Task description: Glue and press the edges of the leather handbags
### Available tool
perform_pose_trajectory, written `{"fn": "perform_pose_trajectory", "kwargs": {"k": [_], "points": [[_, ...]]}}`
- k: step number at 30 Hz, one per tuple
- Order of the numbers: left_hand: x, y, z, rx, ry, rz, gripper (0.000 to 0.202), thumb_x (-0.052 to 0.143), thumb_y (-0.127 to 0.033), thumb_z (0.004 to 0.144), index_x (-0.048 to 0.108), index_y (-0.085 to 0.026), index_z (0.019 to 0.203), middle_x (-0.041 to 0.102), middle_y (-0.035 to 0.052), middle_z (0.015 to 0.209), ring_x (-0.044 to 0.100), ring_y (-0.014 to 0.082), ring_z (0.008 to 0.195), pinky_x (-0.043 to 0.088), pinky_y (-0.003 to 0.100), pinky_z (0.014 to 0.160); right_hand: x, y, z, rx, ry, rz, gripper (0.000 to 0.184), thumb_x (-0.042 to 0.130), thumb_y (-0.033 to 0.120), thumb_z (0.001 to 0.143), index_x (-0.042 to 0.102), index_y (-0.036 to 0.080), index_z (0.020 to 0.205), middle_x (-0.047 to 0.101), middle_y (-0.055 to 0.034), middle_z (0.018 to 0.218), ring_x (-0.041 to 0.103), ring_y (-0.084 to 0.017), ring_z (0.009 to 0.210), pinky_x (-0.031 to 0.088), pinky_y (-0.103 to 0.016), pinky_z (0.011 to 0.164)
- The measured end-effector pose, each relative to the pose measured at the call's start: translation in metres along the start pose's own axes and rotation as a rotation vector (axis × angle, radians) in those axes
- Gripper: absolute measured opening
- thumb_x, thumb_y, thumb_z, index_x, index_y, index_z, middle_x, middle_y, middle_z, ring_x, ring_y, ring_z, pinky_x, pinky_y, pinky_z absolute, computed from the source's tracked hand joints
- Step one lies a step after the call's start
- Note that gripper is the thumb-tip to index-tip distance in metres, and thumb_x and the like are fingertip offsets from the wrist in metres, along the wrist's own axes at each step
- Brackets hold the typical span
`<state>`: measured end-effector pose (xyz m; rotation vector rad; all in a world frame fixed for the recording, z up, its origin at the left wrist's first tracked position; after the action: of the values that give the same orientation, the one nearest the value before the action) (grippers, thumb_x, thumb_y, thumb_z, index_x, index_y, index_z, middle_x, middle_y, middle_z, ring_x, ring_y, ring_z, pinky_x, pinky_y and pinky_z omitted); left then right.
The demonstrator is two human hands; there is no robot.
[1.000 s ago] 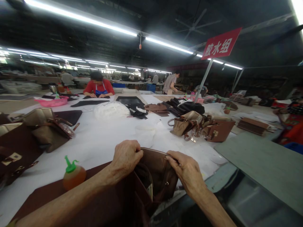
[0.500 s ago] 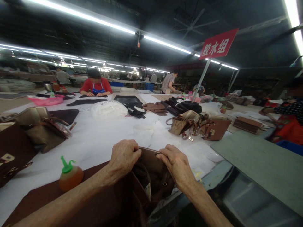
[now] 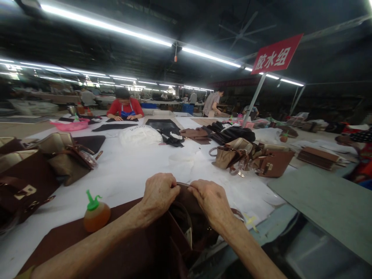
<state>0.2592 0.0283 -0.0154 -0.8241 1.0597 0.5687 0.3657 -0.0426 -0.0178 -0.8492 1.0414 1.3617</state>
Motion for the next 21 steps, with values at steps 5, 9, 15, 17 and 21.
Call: {"fn": "perform_pose_trajectory", "kwargs": {"k": [5, 9, 15, 17, 21], "points": [[0.002, 0.002, -0.002, 0.087, 0.079, -0.045, 0.014, 0.057, -0.032, 0.068, 0.060, -0.021, 0.060, 0.062, -0.0017, 0.067, 0.052, 0.0150, 0.067, 0.026, 0.025, 0.055, 0.003, 0.009, 0.008, 0.010, 0.006, -0.001, 0.025, 0.044, 0.029, 0.088, 0.060, 0.022, 0.071, 0.066, -0.0005, 0.064, 0.056, -0.013, 0.058, 0.027, -0.025, 0.052], [0.002, -0.001, -0.008, 0.236, 0.149, -0.172, 0.014, 0.063, -0.029, 0.067, 0.058, -0.019, 0.058, 0.063, -0.0044, 0.078, 0.054, 0.0127, 0.071, 0.031, 0.023, 0.061, 0.003, 0.008, 0.009, 0.012, -0.003, -0.016, 0.024, 0.044, 0.030, 0.088, 0.060, 0.022, 0.072, 0.067, -0.0008, 0.064, 0.057, -0.013, 0.059, 0.027, -0.025, 0.053], [-0.002, 0.002, -0.017, 0.283, 0.145, -0.340, 0.014, 0.063, -0.023, 0.067, 0.057, -0.017, 0.055, 0.060, -0.0042, 0.098, 0.053, 0.0109, 0.073, 0.035, 0.022, 0.066, 0.004, 0.007, 0.010, 0.037, -0.015, -0.045, 0.024, 0.042, 0.030, 0.089, 0.060, 0.022, 0.076, 0.068, -0.0026, 0.068, 0.060, -0.015, 0.062, 0.027, -0.026, 0.054], [-0.006, 0.005, -0.017, 0.241, 0.076, -0.366, 0.017, 0.059, -0.018, 0.067, 0.050, -0.016, 0.053, 0.059, -0.0025, 0.095, 0.051, 0.0106, 0.072, 0.034, 0.023, 0.066, 0.005, 0.008, 0.009, 0.036, -0.015, -0.047, 0.024, 0.042, 0.030, 0.089, 0.060, 0.022, 0.075, 0.068, -0.0023, 0.067, 0.060, -0.016, 0.062, 0.027, -0.026, 0.055], [-0.008, 0.013, -0.014, 0.134, -0.023, -0.379, 0.022, 0.054, -0.012, 0.064, 0.036, -0.017, 0.053, 0.053, -0.0027, 0.071, 0.046, 0.0111, 0.065, 0.031, 0.023, 0.061, 0.006, 0.008, 0.007, 0.035, -0.018, -0.045, 0.024, 0.042, 0.030, 0.089, 0.060, 0.023, 0.076, 0.067, -0.0015, 0.068, 0.060, -0.016, 0.064, 0.029, -0.026, 0.056]]}}
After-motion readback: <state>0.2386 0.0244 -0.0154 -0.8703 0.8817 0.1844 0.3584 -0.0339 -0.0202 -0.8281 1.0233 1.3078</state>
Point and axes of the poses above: each hand's wrist, its own z-axis towards the middle knuckle, its own x-axis out of the palm, y = z × x, the point moved 8 cm from there along z, towards the middle knuckle
